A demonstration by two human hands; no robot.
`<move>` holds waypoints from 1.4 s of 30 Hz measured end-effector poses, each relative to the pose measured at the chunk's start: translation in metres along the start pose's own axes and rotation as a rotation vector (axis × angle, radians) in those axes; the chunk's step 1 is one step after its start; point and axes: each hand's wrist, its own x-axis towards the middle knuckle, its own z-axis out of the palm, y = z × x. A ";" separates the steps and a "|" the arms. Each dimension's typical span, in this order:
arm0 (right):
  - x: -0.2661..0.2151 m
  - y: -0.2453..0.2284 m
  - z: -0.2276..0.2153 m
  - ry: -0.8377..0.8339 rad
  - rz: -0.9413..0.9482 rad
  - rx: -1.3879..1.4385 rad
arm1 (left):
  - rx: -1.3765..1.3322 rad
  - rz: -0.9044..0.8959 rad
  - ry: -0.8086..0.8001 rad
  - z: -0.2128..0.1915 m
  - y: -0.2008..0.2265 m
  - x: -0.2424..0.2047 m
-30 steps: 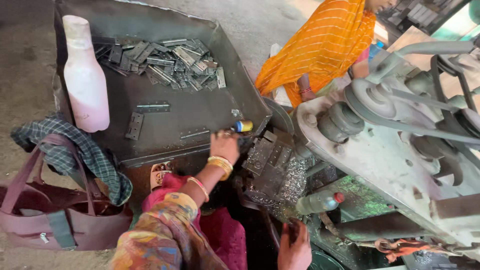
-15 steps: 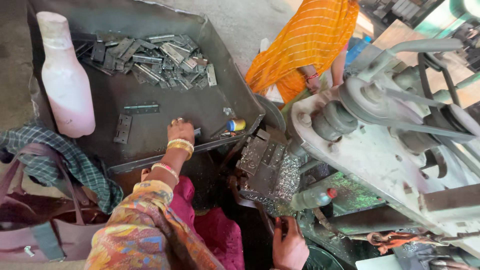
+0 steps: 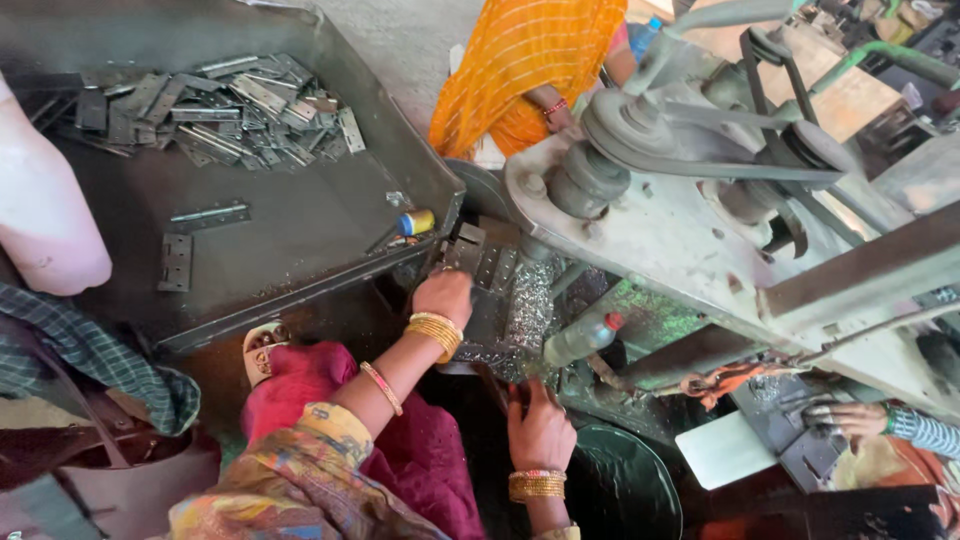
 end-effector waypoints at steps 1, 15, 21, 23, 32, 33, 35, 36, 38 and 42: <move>0.000 0.001 0.000 -0.033 0.022 0.000 | 0.004 0.042 0.071 0.009 0.009 -0.005; -0.003 0.002 -0.002 -0.051 0.038 0.161 | 0.300 0.165 -0.225 0.028 0.036 -0.061; -0.004 0.007 0.000 -0.081 0.031 0.184 | 0.378 0.166 -0.234 0.007 0.061 -0.064; 0.004 0.004 0.000 -0.059 0.023 0.228 | 0.382 0.227 -0.249 0.000 0.068 -0.052; 0.002 0.064 0.085 -0.264 0.044 0.139 | 0.355 0.037 -0.267 0.007 0.049 -0.021; -0.003 0.072 0.108 -0.273 0.017 0.153 | 0.358 0.036 -0.261 0.007 0.046 -0.020; -0.030 0.086 0.157 -0.266 -0.024 0.198 | 0.358 0.048 -0.249 0.010 0.044 -0.024; -0.044 0.095 0.177 -0.262 -0.015 0.200 | 0.355 0.068 -0.231 0.011 0.045 -0.028; -0.051 0.108 0.202 -0.224 -0.035 0.143 | 0.350 0.092 -0.179 0.008 0.041 -0.035; -0.024 0.120 0.196 -0.411 0.055 0.233 | 0.428 0.115 -0.282 0.002 0.044 -0.039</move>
